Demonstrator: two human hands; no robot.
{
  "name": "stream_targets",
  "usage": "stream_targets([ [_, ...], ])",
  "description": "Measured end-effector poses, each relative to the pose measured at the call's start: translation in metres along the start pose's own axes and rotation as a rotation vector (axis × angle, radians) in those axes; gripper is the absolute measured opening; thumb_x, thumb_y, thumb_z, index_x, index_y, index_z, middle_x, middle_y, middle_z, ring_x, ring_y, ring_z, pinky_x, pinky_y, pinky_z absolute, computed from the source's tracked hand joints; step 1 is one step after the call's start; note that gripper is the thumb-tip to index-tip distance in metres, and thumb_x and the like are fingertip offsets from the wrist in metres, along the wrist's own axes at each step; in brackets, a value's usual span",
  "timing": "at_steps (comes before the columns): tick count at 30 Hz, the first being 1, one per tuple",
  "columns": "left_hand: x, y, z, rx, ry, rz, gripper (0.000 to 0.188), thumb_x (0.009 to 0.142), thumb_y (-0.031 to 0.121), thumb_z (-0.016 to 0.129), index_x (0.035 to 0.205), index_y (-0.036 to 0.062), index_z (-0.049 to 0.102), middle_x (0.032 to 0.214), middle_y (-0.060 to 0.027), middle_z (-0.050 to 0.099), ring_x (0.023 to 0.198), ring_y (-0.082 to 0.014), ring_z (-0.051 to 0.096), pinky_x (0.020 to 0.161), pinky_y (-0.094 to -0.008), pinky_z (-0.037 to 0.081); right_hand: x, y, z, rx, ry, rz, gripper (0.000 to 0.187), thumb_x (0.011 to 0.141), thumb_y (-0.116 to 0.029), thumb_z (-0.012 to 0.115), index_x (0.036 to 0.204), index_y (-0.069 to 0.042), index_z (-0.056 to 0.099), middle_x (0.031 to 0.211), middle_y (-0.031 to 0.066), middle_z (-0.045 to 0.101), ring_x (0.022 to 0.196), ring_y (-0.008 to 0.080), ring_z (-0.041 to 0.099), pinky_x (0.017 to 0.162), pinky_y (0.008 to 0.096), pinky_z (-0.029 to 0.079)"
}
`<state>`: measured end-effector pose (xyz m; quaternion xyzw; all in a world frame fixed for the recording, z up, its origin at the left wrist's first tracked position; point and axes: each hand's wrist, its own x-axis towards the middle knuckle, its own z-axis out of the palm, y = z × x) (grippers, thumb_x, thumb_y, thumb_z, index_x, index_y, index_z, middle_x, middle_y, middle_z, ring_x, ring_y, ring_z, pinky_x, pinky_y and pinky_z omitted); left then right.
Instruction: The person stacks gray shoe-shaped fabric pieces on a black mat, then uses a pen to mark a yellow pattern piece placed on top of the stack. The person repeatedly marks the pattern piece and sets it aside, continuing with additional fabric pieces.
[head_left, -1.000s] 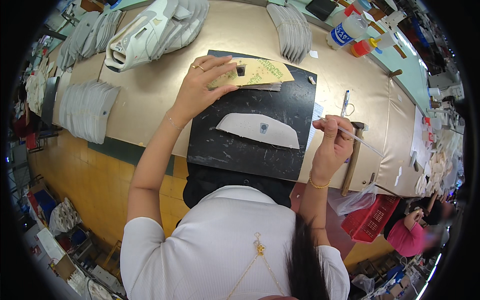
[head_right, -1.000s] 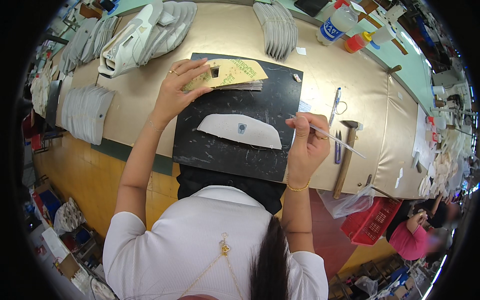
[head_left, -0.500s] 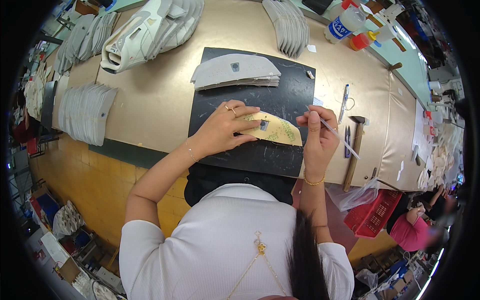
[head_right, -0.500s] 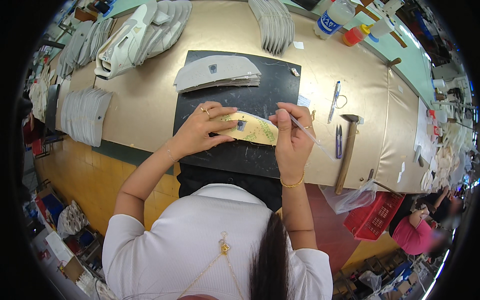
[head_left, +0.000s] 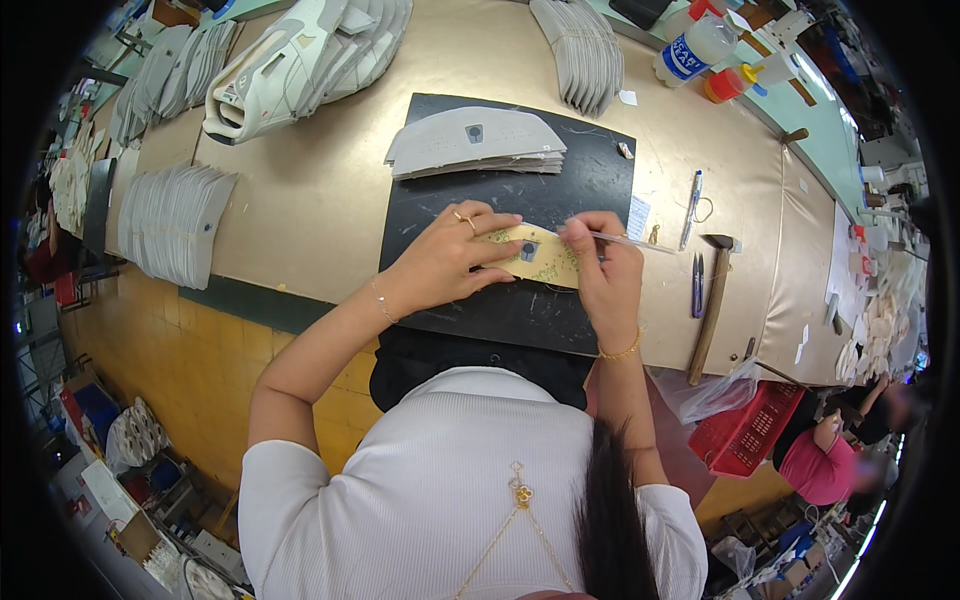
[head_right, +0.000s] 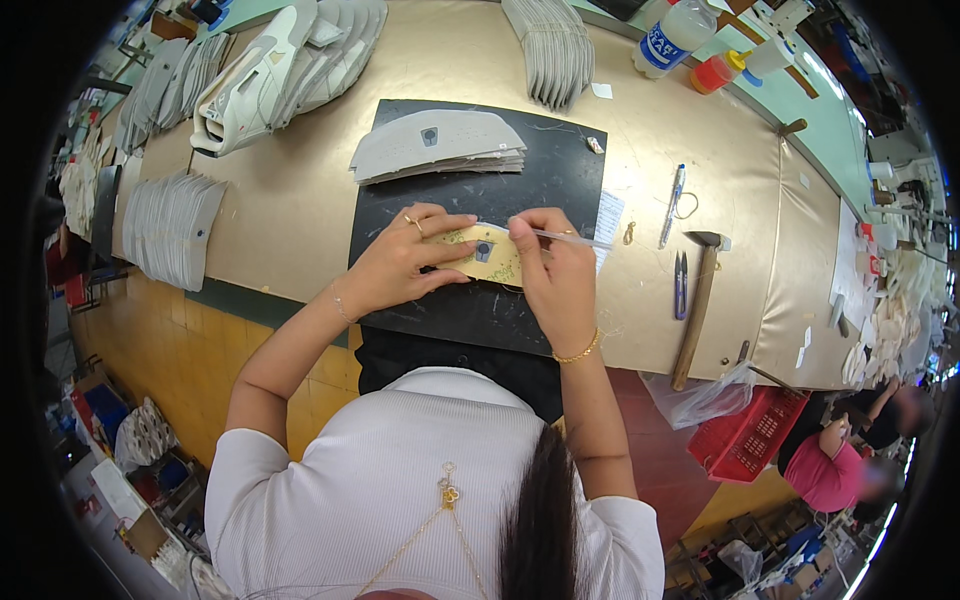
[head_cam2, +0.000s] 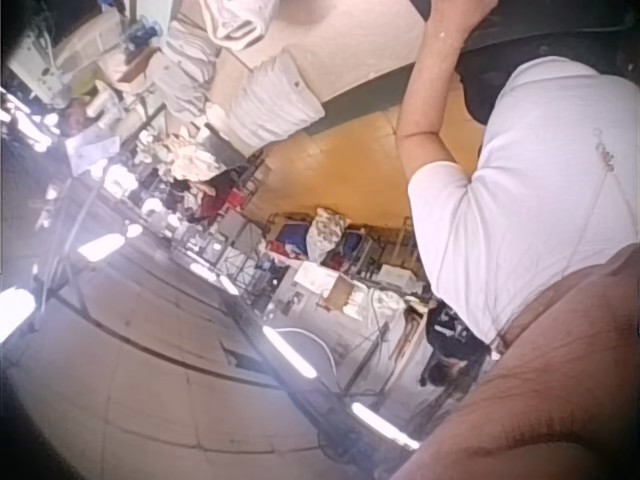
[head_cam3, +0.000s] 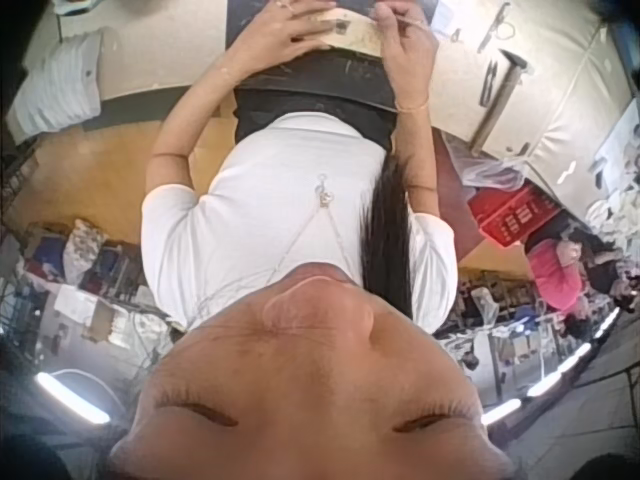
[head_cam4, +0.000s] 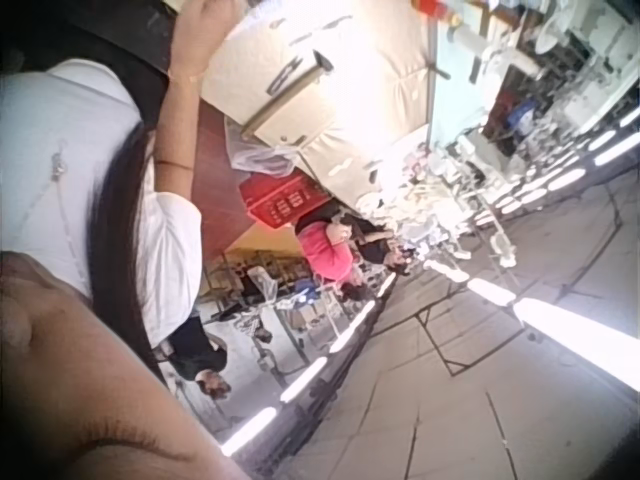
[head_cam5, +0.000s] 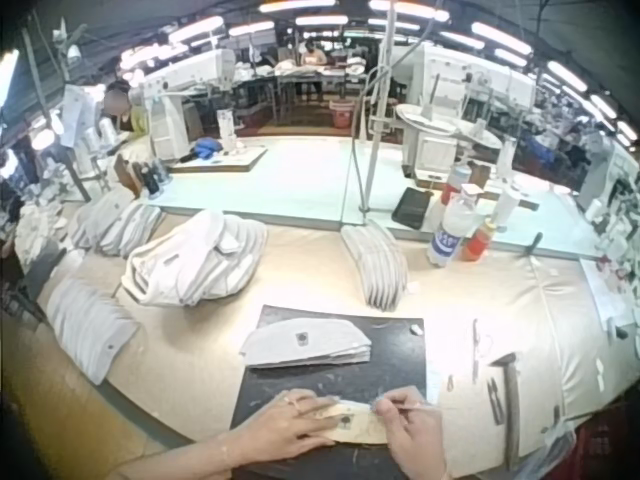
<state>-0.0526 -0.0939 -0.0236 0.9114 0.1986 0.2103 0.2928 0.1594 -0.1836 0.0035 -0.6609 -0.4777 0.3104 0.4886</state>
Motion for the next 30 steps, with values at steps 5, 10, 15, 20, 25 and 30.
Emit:
stream_targets([
  [5, -0.001, 0.000, 0.002, 0.037, 0.023, 0.019, 0.039, 0.078, 0.026, 0.083, 0.114, 0.0113, 0.076, 0.134, -0.0043, 0.064, 0.118, -0.0282, 0.055, 0.104, -0.0404, 0.045, 0.009, -0.007, 0.010, -0.210, -0.081, -0.125, 0.022, 0.097, -0.020, 0.070, 0.088, 0.000, 0.070, 0.080, 0.0102, 0.068, 0.065, 0.0223, 0.065, 0.062, 0.0302, 0.050],
  [10, -0.001, 0.000, 0.004, 0.039, 0.042, 0.030, 0.039, 0.077, 0.024, 0.083, 0.113, 0.0110, 0.076, 0.131, -0.0052, 0.065, 0.116, -0.0287, 0.056, 0.104, -0.0410, 0.045, 0.015, -0.004, 0.017, -0.349, -0.063, -0.268, 0.019, 0.093, -0.020, 0.072, 0.083, -0.004, 0.071, 0.076, 0.0077, 0.067, 0.064, 0.0259, 0.063, 0.059, 0.0335, 0.049],
  [15, -0.001, 0.001, 0.004, 0.046, 0.033, 0.031, 0.038, 0.078, 0.023, 0.082, 0.113, 0.0097, 0.075, 0.130, -0.0057, 0.065, 0.116, -0.0286, 0.056, 0.103, -0.0409, 0.044, 0.017, 0.003, 0.020, -0.443, -0.070, -0.350, 0.018, 0.092, -0.022, 0.072, 0.082, -0.008, 0.069, 0.074, 0.0068, 0.065, 0.066, 0.0265, 0.064, 0.060, 0.0357, 0.049],
  [20, -0.001, 0.001, 0.003, 0.044, 0.027, 0.034, 0.036, 0.079, 0.023, 0.082, 0.112, 0.0086, 0.075, 0.130, -0.0062, 0.065, 0.116, -0.0287, 0.056, 0.103, -0.0409, 0.044, 0.019, 0.006, 0.021, -0.501, -0.089, -0.377, 0.017, 0.093, -0.022, 0.071, 0.083, -0.008, 0.068, 0.074, 0.0068, 0.064, 0.067, 0.0274, 0.063, 0.060, 0.0371, 0.049],
  [25, 0.001, 0.002, 0.000, 0.042, 0.017, 0.031, 0.035, 0.079, 0.023, 0.082, 0.111, 0.0086, 0.075, 0.129, -0.0070, 0.065, 0.115, -0.0285, 0.057, 0.104, -0.0407, 0.044, 0.019, 0.007, 0.020, -0.487, -0.098, -0.373, 0.016, 0.093, -0.022, 0.070, 0.084, -0.008, 0.068, 0.075, 0.0069, 0.064, 0.067, 0.0276, 0.063, 0.060, 0.0373, 0.049],
  [30, 0.002, 0.002, 0.000, 0.027, 0.011, 0.041, 0.031, 0.081, 0.024, 0.081, 0.108, 0.0093, 0.075, 0.126, -0.0082, 0.065, 0.117, -0.0288, 0.056, 0.103, -0.0411, 0.045, 0.018, 0.006, 0.017, -0.365, -0.103, -0.250, 0.013, 0.094, -0.018, 0.070, 0.088, -0.006, 0.070, 0.076, 0.0086, 0.066, 0.065, 0.0245, 0.064, 0.060, 0.0332, 0.050],
])
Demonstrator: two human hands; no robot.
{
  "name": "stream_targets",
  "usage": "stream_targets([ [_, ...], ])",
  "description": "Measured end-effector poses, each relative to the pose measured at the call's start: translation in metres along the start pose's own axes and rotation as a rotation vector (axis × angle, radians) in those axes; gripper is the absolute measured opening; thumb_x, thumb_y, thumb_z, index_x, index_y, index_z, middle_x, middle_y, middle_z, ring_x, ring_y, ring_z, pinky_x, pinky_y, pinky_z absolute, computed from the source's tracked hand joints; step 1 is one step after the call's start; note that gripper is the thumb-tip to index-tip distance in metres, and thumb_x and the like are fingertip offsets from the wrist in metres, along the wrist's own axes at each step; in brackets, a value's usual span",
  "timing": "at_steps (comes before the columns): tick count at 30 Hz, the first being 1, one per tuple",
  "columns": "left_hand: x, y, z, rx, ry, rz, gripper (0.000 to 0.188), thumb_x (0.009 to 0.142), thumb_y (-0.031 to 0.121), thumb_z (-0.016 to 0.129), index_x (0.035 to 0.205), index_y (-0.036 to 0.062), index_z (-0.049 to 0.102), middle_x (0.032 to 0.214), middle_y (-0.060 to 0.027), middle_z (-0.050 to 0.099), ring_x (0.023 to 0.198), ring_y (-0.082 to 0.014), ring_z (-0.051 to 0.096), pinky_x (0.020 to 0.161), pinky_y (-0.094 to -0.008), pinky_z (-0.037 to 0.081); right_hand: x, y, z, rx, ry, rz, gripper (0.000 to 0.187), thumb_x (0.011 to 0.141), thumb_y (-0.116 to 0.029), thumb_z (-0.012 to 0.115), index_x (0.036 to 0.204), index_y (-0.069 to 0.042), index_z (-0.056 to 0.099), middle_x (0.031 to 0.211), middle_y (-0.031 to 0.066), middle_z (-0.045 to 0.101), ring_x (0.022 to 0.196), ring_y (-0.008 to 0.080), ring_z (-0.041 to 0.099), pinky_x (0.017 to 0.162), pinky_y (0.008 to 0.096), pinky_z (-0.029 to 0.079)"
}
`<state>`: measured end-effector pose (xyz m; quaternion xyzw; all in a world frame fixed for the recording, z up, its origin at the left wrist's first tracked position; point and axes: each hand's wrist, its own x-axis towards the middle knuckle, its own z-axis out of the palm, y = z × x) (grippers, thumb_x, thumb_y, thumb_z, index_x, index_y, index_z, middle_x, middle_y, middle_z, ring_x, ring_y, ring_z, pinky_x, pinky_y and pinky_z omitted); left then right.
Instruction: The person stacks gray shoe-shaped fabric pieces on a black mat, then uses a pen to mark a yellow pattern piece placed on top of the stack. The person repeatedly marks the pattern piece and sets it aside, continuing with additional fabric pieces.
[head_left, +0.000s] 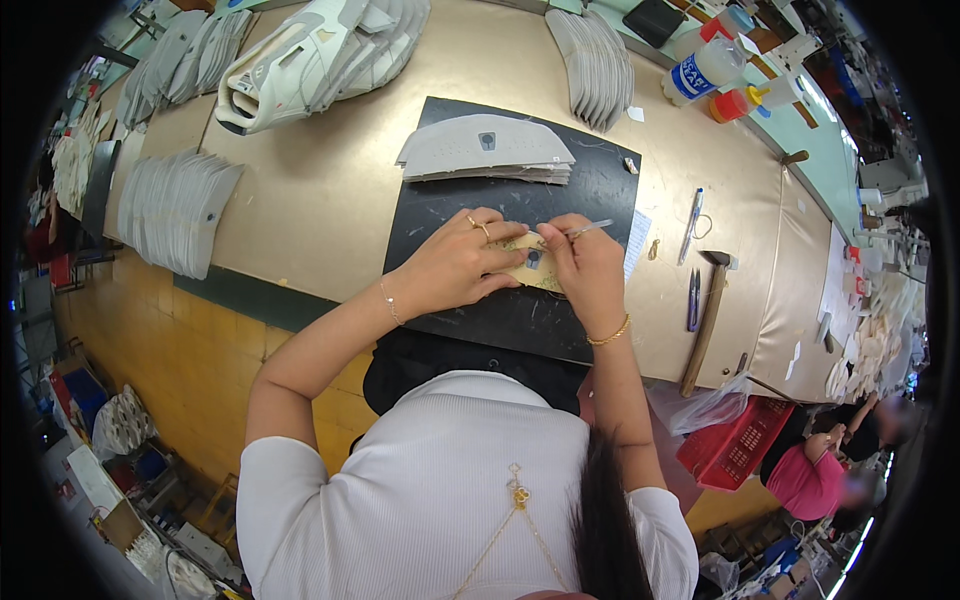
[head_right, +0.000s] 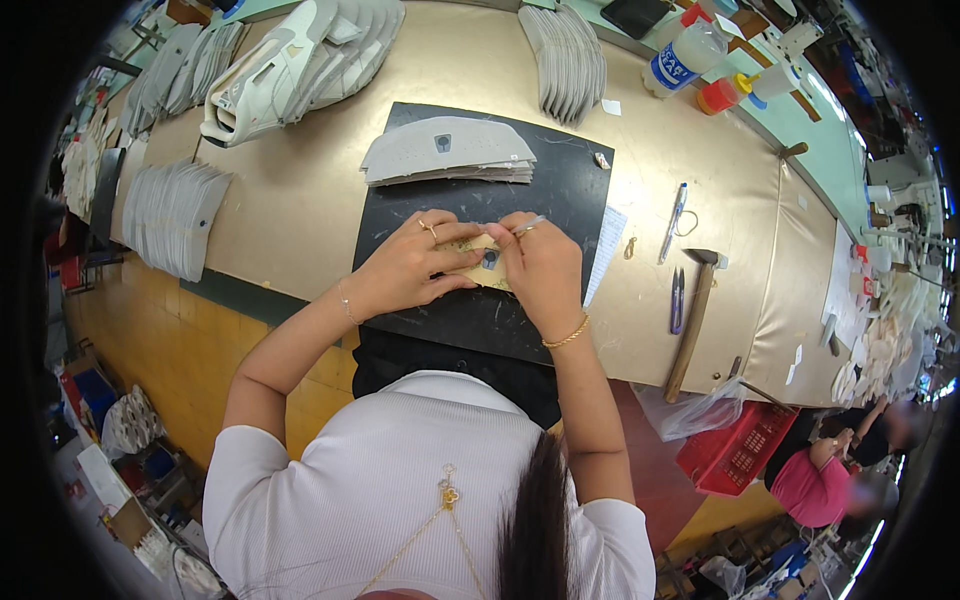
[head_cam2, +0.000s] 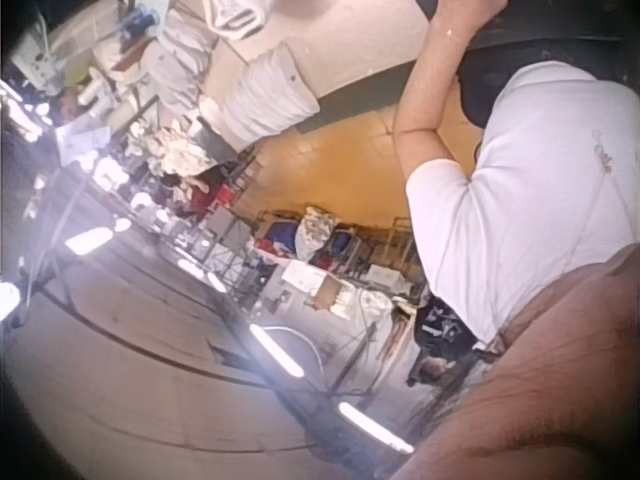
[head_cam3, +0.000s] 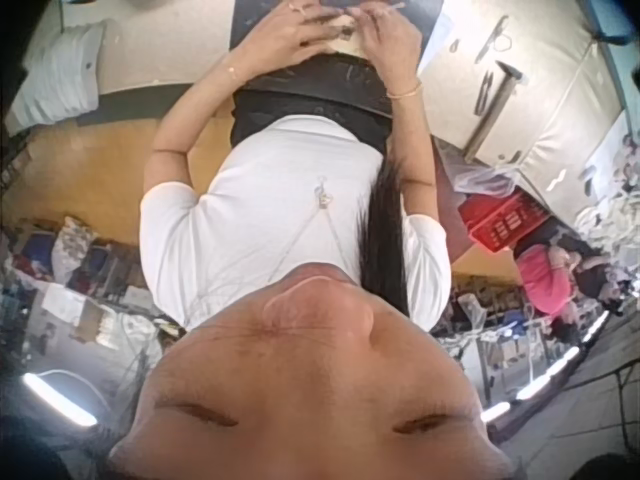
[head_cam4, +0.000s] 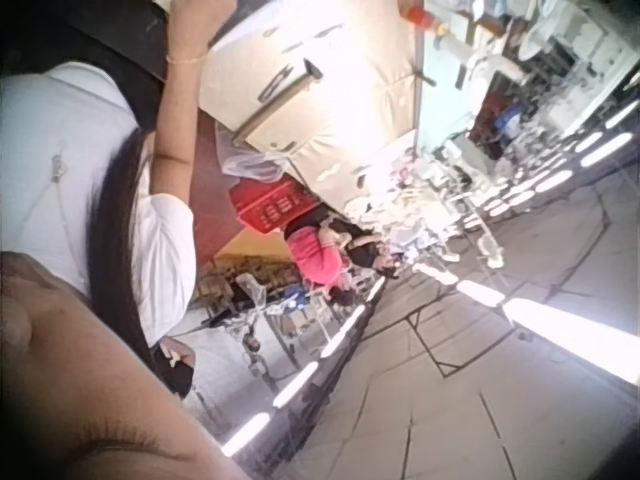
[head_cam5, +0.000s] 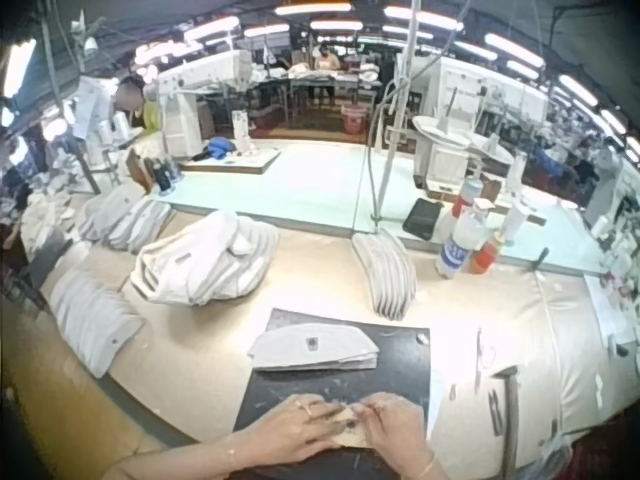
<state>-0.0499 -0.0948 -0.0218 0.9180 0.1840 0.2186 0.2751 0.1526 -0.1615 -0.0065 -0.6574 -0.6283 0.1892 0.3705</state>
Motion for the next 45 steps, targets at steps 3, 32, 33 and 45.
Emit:
stream_targets([
  [3, 0.002, -0.003, -0.004, -0.071, -0.006, -0.018, 0.032, 0.080, 0.024, 0.082, 0.107, 0.0093, 0.074, 0.124, -0.0083, 0.066, 0.118, -0.0294, 0.056, 0.102, -0.0407, 0.045, -0.003, -0.003, -0.008, 0.212, 0.104, 0.142, 0.016, 0.099, -0.017, 0.067, 0.091, -0.003, 0.069, 0.075, 0.0081, 0.067, 0.063, 0.0172, 0.063, 0.061, 0.0287, 0.050],
  [32, -0.005, -0.006, 0.004, -0.002, 0.024, -0.021, 0.044, 0.076, 0.029, 0.085, 0.116, 0.0142, 0.075, 0.134, -0.0020, 0.064, 0.118, -0.0274, 0.057, 0.104, -0.0406, 0.046, -0.029, -0.007, -0.038, 0.582, 0.369, 0.012, 0.023, 0.106, -0.021, 0.058, 0.095, 0.000, 0.060, 0.088, 0.0114, 0.067, 0.085, 0.0180, 0.065, 0.079, 0.0291, 0.051],
  [33, -0.005, -0.006, 0.003, -0.004, 0.021, -0.024, 0.044, 0.076, 0.029, 0.085, 0.116, 0.0141, 0.075, 0.134, -0.0021, 0.064, 0.118, -0.0275, 0.057, 0.104, -0.0405, 0.046, -0.031, -0.007, -0.038, 0.576, 0.359, 0.027, 0.023, 0.106, -0.021, 0.058, 0.096, 0.000, 0.060, 0.088, 0.0116, 0.067, 0.085, 0.0174, 0.065, 0.079, 0.0286, 0.051],
  [45, 0.000, -0.001, -0.001, 0.035, -0.030, -0.028, 0.039, 0.079, 0.027, 0.082, 0.114, 0.0109, 0.076, 0.132, -0.0052, 0.065, 0.114, -0.0273, 0.058, 0.102, -0.0404, 0.046, -0.010, -0.004, -0.010, 0.151, 0.061, 0.084, 0.018, 0.094, -0.016, 0.071, 0.086, 0.000, 0.070, 0.081, 0.0095, 0.069, 0.063, 0.0222, 0.063, 0.059, 0.0310, 0.048],
])
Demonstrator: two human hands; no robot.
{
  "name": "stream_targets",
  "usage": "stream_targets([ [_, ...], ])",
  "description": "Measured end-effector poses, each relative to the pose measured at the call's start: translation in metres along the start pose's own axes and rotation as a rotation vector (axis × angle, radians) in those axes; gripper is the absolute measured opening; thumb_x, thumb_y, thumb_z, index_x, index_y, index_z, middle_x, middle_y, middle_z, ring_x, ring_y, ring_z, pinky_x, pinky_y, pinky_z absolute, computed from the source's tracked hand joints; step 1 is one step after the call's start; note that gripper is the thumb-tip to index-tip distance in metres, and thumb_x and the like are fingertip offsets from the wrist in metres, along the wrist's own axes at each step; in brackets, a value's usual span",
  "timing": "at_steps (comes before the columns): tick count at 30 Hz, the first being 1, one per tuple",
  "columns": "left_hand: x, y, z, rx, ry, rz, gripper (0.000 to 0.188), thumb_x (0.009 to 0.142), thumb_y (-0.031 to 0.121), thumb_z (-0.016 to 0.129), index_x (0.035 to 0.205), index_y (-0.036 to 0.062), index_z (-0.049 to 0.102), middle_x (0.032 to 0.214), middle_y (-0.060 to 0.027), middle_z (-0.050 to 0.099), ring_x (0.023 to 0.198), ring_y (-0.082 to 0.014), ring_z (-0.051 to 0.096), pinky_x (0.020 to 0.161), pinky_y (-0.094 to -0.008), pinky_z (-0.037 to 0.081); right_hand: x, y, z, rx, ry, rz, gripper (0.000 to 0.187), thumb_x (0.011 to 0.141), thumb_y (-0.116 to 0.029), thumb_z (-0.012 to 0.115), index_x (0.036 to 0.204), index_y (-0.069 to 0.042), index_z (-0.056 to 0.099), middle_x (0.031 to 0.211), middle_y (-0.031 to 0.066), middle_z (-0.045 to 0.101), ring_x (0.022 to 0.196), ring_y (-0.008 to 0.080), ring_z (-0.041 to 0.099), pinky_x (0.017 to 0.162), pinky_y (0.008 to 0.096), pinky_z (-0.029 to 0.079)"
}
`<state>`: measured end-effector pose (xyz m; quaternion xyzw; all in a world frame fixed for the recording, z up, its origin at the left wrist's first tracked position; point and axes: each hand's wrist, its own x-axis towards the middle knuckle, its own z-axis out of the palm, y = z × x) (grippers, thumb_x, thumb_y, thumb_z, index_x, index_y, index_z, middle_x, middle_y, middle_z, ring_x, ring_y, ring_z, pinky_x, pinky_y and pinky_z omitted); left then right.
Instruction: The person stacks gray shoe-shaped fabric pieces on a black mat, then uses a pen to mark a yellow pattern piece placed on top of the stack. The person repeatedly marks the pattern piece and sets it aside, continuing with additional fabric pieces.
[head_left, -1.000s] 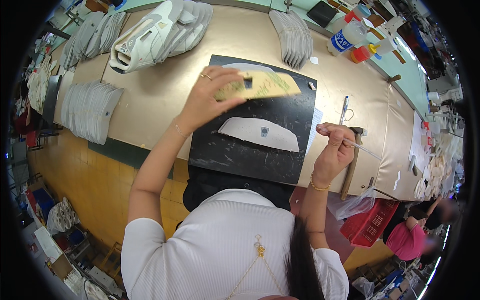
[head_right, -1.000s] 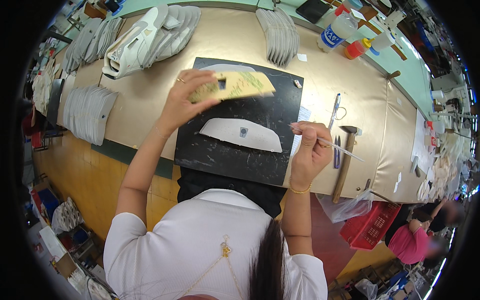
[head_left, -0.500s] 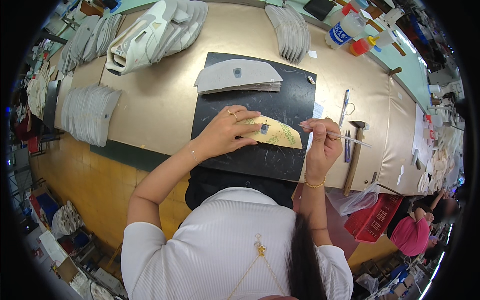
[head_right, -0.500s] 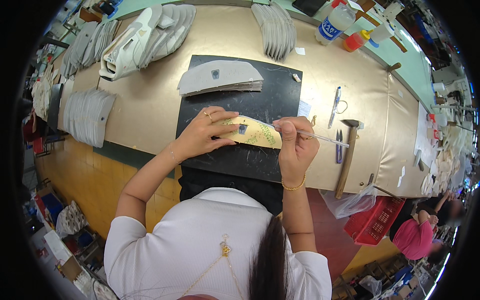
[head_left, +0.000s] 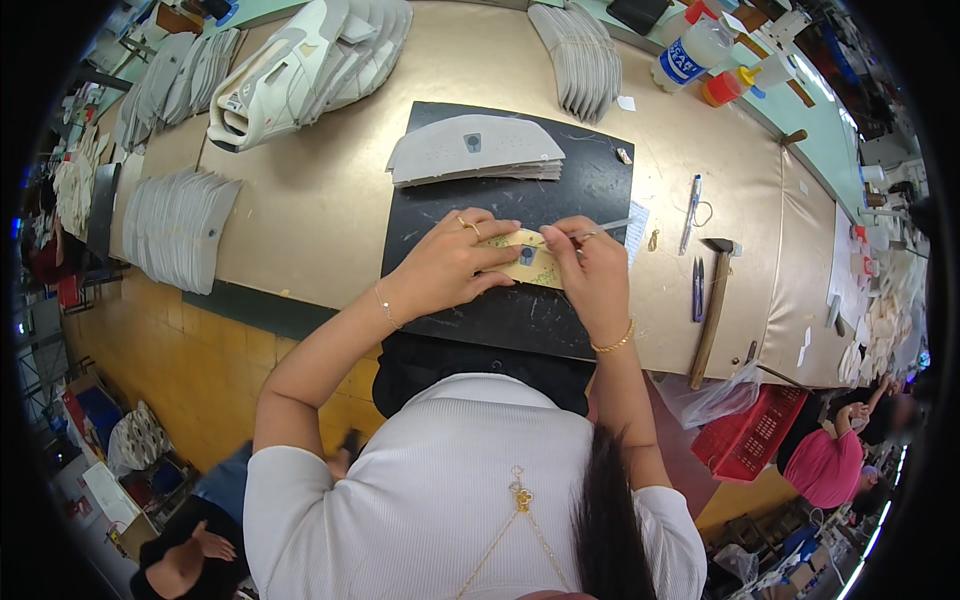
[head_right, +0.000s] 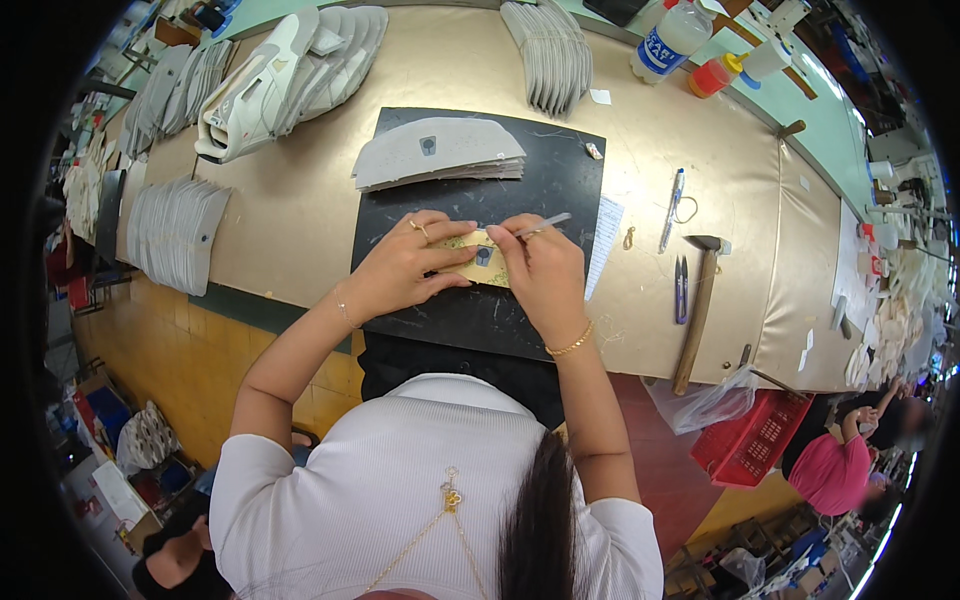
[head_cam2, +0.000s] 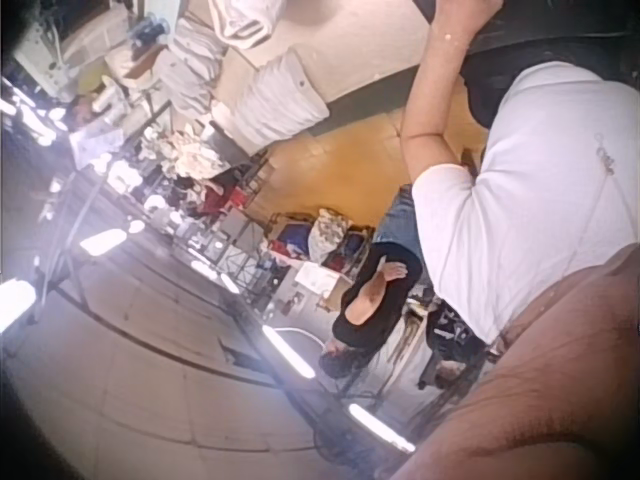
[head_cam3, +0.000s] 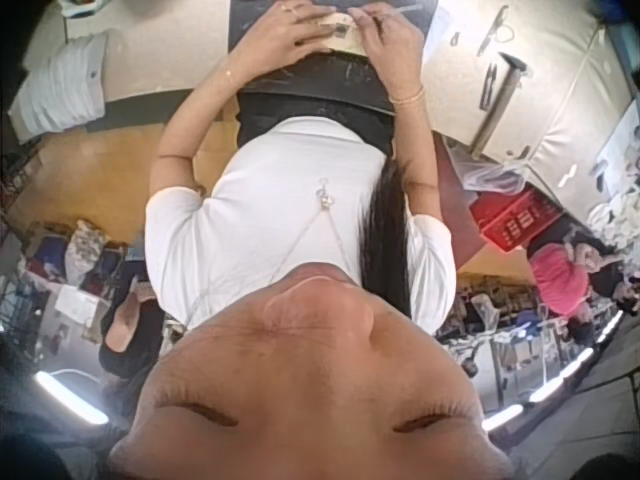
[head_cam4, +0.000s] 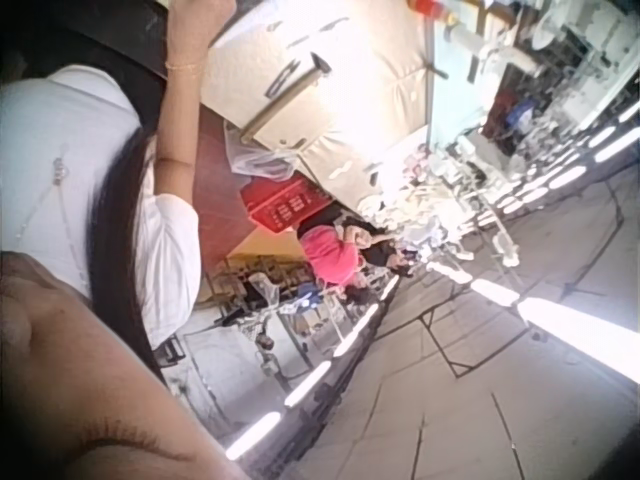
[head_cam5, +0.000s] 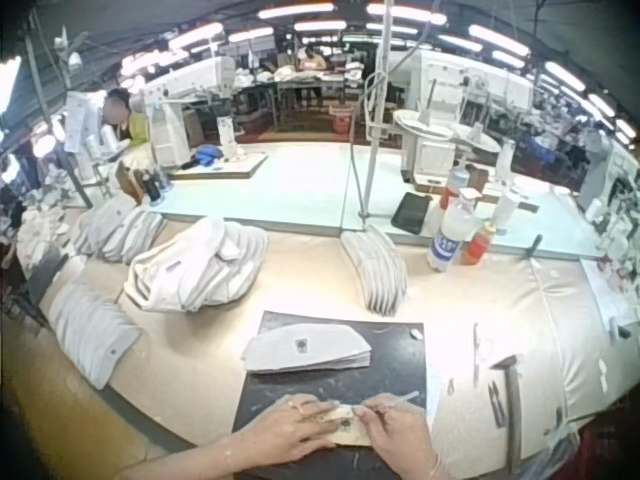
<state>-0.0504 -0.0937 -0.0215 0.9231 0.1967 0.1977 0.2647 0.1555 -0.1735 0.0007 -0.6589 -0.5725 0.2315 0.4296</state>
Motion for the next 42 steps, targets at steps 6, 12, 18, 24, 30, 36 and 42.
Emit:
stream_targets([
  [6, 0.000, 0.005, 0.000, 0.020, -0.001, -0.029, 0.037, 0.079, 0.025, 0.081, 0.111, 0.0089, 0.076, 0.128, -0.0058, 0.066, 0.111, -0.0270, 0.059, 0.100, -0.0403, 0.046, 0.010, 0.001, 0.012, -0.192, -0.006, -0.148, 0.019, 0.092, -0.021, 0.072, 0.082, -0.005, 0.071, 0.077, 0.0070, 0.068, 0.065, 0.0266, 0.066, 0.058, 0.0345, 0.050],
  [12, 0.000, 0.006, 0.000, 0.038, 0.002, -0.025, 0.036, 0.079, 0.023, 0.081, 0.111, 0.0087, 0.075, 0.126, -0.0057, 0.067, 0.109, -0.0262, 0.059, 0.097, -0.0399, 0.046, 0.012, 0.006, 0.015, -0.282, -0.045, -0.208, 0.019, 0.092, -0.023, 0.072, 0.081, -0.008, 0.069, 0.076, 0.0057, 0.066, 0.066, 0.0260, 0.065, 0.058, 0.0350, 0.050],
  [18, 0.000, 0.007, 0.003, 0.037, 0.023, -0.014, 0.035, 0.078, 0.022, 0.081, 0.110, 0.0086, 0.075, 0.125, -0.0058, 0.066, 0.110, -0.0262, 0.059, 0.096, -0.0398, 0.047, 0.011, 0.001, 0.016, -0.348, -0.027, -0.198, 0.018, 0.092, -0.023, 0.072, 0.082, -0.009, 0.069, 0.077, 0.0053, 0.065, 0.066, 0.0255, 0.065, 0.057, 0.0351, 0.050],
  [24, -0.002, 0.007, 0.003, 0.058, 0.024, -0.021, 0.035, 0.079, 0.023, 0.081, 0.110, 0.0082, 0.075, 0.125, -0.0058, 0.066, 0.111, -0.0263, 0.059, 0.096, -0.0400, 0.046, 0.011, -0.001, 0.016, -0.303, -0.040, -0.177, 0.017, 0.092, -0.022, 0.072, 0.083, -0.009, 0.069, 0.075, 0.0055, 0.064, 0.065, 0.0255, 0.065, 0.056, 0.0353, 0.049],
  [30, -0.001, 0.007, 0.003, 0.059, 0.003, -0.012, 0.035, 0.079, 0.024, 0.080, 0.110, 0.0084, 0.075, 0.125, -0.0057, 0.066, 0.113, -0.0266, 0.058, 0.096, -0.0402, 0.046, 0.011, 0.003, 0.015, -0.316, -0.036, -0.189, 0.015, 0.092, -0.022, 0.072, 0.084, -0.009, 0.070, 0.074, 0.0058, 0.064, 0.064, 0.0264, 0.064, 0.056, 0.0352, 0.049],
  [36, -0.001, 0.008, 0.002, 0.046, -0.004, -0.024, 0.035, 0.080, 0.025, 0.081, 0.110, 0.0085, 0.075, 0.127, -0.0063, 0.066, 0.114, -0.0269, 0.057, 0.097, -0.0401, 0.046, 0.008, 0.002, 0.011, -0.075, 0.006, -0.012, 0.014, 0.096, -0.018, 0.070, 0.092, -0.005, 0.071, 0.077, 0.0074, 0.069, 0.063, 0.0202, 0.067, 0.057, 0.0314, 0.050],
  [42, 0.003, 0.000, -0.003, -0.104, -0.034, -0.084, 0.035, 0.079, 0.025, 0.083, 0.110, 0.0097, 0.076, 0.126, -0.0067, 0.066, 0.116, -0.0272, 0.057, 0.101, -0.0389, 0.045, 0.000, 0.001, -0.010, 0.457, 0.278, 0.197, 0.025, 0.103, -0.019, 0.064, 0.095, 0.005, 0.066, 0.082, 0.0083, 0.069, 0.075, 0.0139, 0.069, 0.075, 0.0273, 0.060],
])
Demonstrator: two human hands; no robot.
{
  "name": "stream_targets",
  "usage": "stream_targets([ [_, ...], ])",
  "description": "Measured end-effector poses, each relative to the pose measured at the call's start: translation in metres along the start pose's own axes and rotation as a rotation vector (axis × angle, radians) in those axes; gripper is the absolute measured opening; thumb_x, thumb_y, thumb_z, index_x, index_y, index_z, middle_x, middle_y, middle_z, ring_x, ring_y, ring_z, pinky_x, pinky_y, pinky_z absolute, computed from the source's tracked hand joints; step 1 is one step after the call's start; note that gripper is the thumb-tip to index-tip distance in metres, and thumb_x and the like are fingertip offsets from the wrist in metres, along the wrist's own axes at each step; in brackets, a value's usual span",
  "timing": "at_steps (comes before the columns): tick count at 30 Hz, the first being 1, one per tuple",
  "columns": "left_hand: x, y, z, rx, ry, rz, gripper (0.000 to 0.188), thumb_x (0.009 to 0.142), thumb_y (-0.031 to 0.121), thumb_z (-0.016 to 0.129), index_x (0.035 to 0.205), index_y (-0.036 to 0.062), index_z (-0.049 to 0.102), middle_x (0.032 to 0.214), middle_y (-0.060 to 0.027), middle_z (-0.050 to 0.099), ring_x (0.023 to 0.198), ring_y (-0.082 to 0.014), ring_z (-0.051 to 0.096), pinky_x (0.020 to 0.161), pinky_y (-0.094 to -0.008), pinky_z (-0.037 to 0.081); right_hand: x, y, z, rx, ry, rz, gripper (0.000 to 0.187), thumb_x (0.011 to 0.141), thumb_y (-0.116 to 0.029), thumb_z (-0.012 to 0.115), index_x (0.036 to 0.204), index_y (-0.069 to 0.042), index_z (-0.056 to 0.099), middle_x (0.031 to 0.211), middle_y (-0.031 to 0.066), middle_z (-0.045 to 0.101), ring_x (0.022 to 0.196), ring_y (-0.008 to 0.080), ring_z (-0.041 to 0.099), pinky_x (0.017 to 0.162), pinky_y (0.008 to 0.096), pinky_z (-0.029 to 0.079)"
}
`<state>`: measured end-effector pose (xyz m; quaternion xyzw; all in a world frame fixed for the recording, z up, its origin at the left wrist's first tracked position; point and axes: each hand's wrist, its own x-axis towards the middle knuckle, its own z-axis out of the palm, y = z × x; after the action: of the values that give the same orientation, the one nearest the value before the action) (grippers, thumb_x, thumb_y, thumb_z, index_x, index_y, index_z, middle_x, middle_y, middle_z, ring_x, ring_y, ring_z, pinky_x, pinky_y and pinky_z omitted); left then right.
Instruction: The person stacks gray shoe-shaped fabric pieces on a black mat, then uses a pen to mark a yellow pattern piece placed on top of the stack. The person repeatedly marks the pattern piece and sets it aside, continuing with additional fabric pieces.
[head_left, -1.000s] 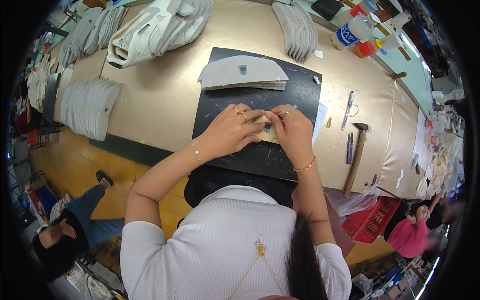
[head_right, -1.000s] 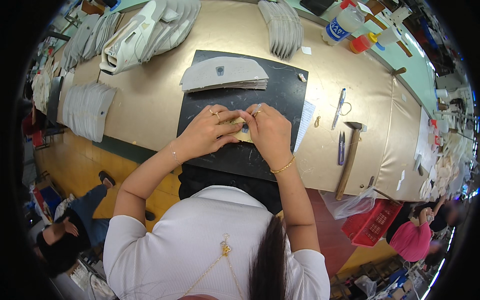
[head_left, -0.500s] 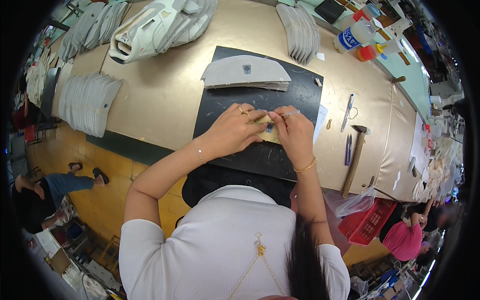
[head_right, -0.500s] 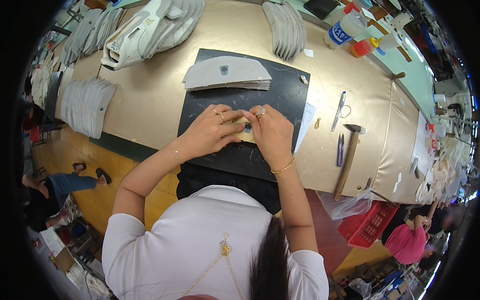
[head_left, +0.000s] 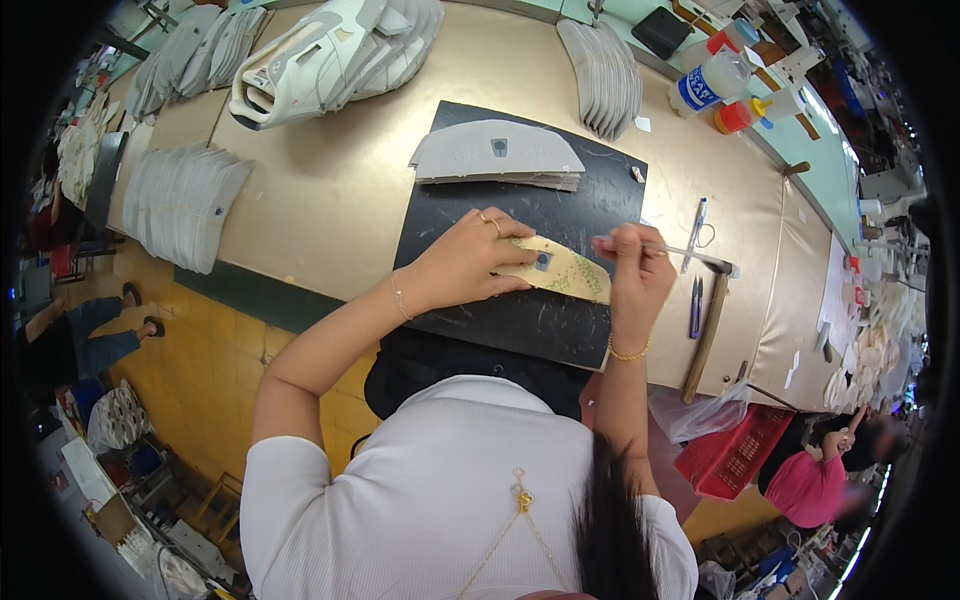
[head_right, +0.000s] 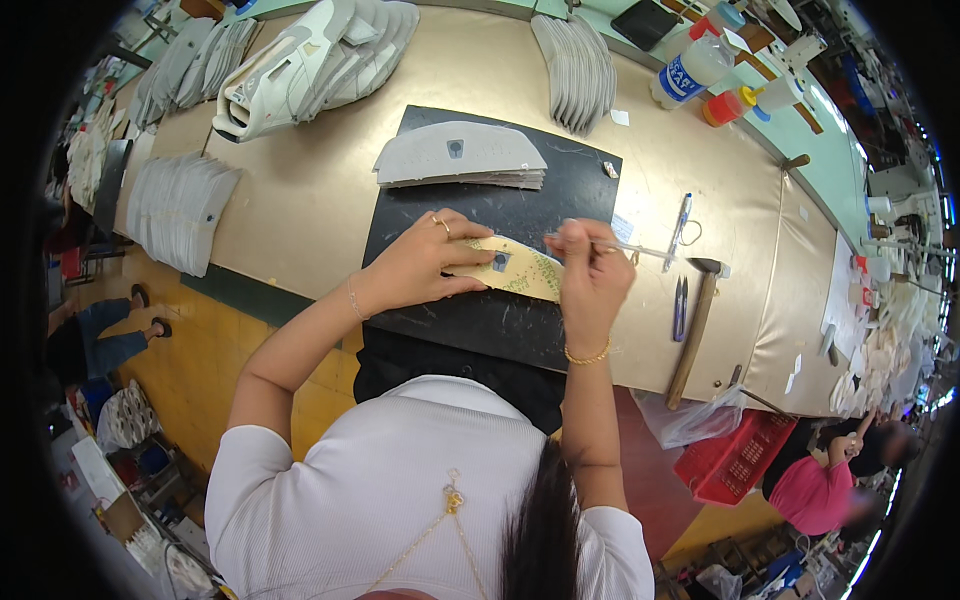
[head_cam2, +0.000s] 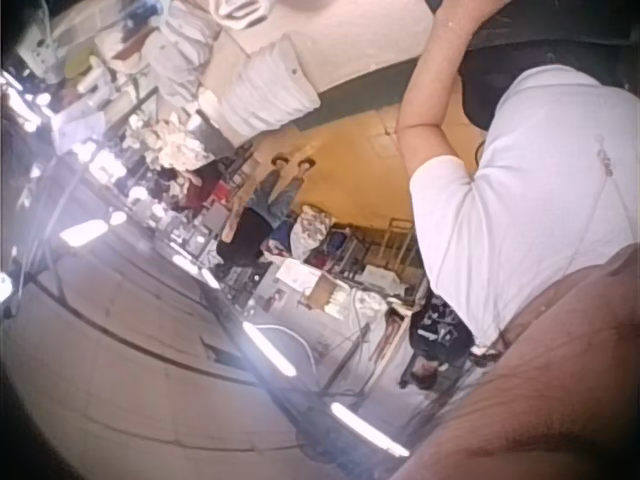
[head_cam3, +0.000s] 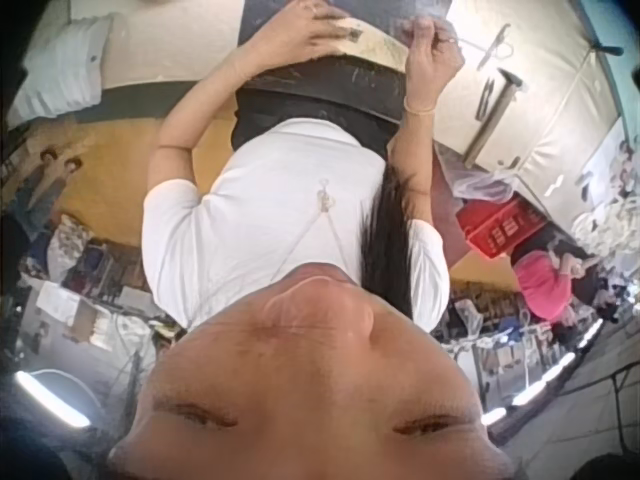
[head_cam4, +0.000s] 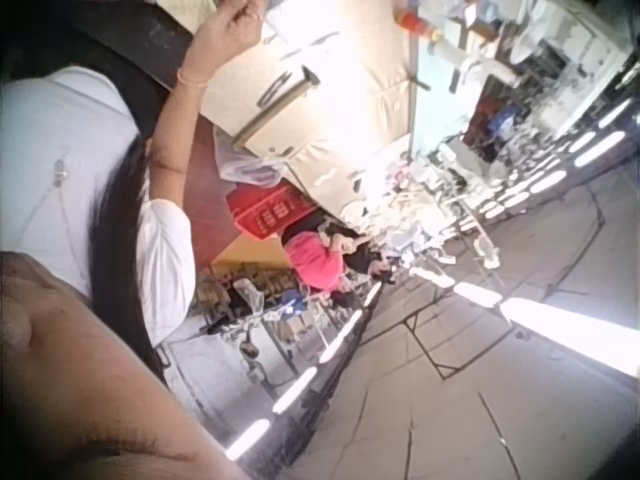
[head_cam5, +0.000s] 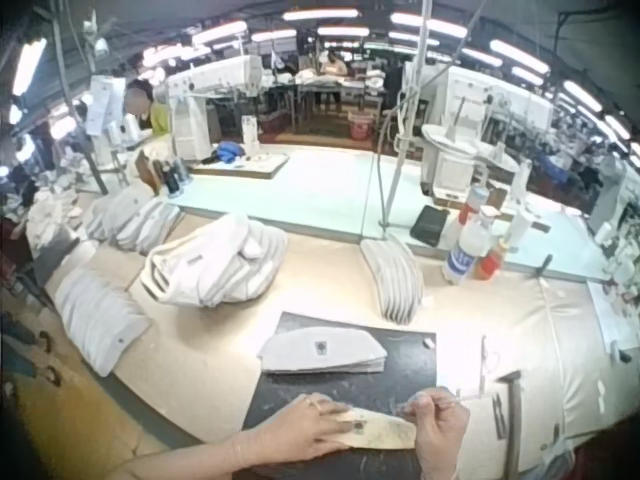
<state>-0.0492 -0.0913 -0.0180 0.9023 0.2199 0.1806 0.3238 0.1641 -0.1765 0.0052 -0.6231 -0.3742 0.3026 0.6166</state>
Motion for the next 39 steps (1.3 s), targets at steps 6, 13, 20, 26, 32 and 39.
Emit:
stream_targets([
  [6, 0.012, -0.006, -0.018, -0.189, 0.085, -0.116, 0.041, 0.074, 0.019, 0.088, 0.112, 0.0112, 0.075, 0.124, -0.0069, 0.066, 0.117, -0.0267, 0.059, 0.101, -0.0376, 0.049, -0.002, -0.024, -0.026, 0.089, 0.100, -0.234, 0.025, 0.106, -0.019, 0.058, 0.093, 0.002, 0.061, 0.085, 0.0103, 0.067, 0.078, 0.0178, 0.070, 0.076, 0.0308, 0.061],
  [13, 0.018, -0.029, -0.051, 0.229, 0.472, -0.011, 0.043, 0.074, 0.017, 0.087, 0.115, 0.0121, 0.075, 0.131, -0.0079, 0.066, 0.119, -0.0294, 0.059, 0.103, -0.0413, 0.047, -0.006, -0.025, -0.029, 0.097, 0.091, -0.267, 0.026, 0.106, -0.021, 0.058, 0.093, 0.001, 0.061, 0.085, 0.0095, 0.066, 0.079, 0.0178, 0.069, 0.077, 0.0332, 0.061],
  [20, -0.005, -0.006, -0.016, 0.122, 0.194, 0.069, 0.040, 0.078, 0.024, 0.084, 0.116, 0.0129, 0.076, 0.137, -0.0042, 0.063, 0.125, -0.0275, 0.056, 0.107, -0.0401, 0.044, -0.008, -0.020, -0.025, 0.105, 0.048, -0.232, 0.025, 0.106, -0.020, 0.059, 0.094, 0.001, 0.061, 0.086, 0.0080, 0.064, 0.080, 0.0158, 0.067, 0.075, 0.0297, 0.058],
  [26, -0.011, -0.002, 0.005, 0.064, 0.096, 0.028, 0.038, 0.081, 0.024, 0.082, 0.116, 0.0122, 0.076, 0.137, -0.0050, 0.063, 0.126, -0.0270, 0.055, 0.108, -0.0403, 0.043, -0.012, -0.017, -0.022, 0.090, 0.000, -0.125, 0.025, 0.105, -0.021, 0.061, 0.096, 0.003, 0.061, 0.089, 0.0072, 0.062, 0.077, 0.0157, 0.069, 0.074, 0.0274, 0.057],
  [32, -0.011, -0.002, 0.005, 0.067, 0.067, 0.026, 0.038, 0.082, 0.025, 0.081, 0.117, 0.0123, 0.076, 0.138, -0.0056, 0.063, 0.126, -0.0269, 0.055, 0.108, -0.0403, 0.042, -0.015, -0.012, -0.022, 0.098, -0.025, -0.094, 0.026, 0.104, -0.021, 0.062, 0.097, 0.003, 0.062, 0.090, 0.0066, 0.062, 0.078, 0.0156, 0.070, 0.073, 0.0258, 0.056],
  [39, -0.012, 0.002, 0.011, 0.079, 0.087, 0.042, 0.038, 0.081, 0.026, 0.082, 0.114, 0.0103, 0.075, 0.135, -0.0071, 0.064, 0.124, -0.0281, 0.055, 0.107, -0.0410, 0.042, -0.016, -0.011, -0.019, 0.073, -0.033, -0.076, 0.024, 0.104, -0.021, 0.064, 0.097, 0.003, 0.064, 0.087, 0.0047, 0.062, 0.077, 0.0145, 0.070, 0.070, 0.0233, 0.053],
])
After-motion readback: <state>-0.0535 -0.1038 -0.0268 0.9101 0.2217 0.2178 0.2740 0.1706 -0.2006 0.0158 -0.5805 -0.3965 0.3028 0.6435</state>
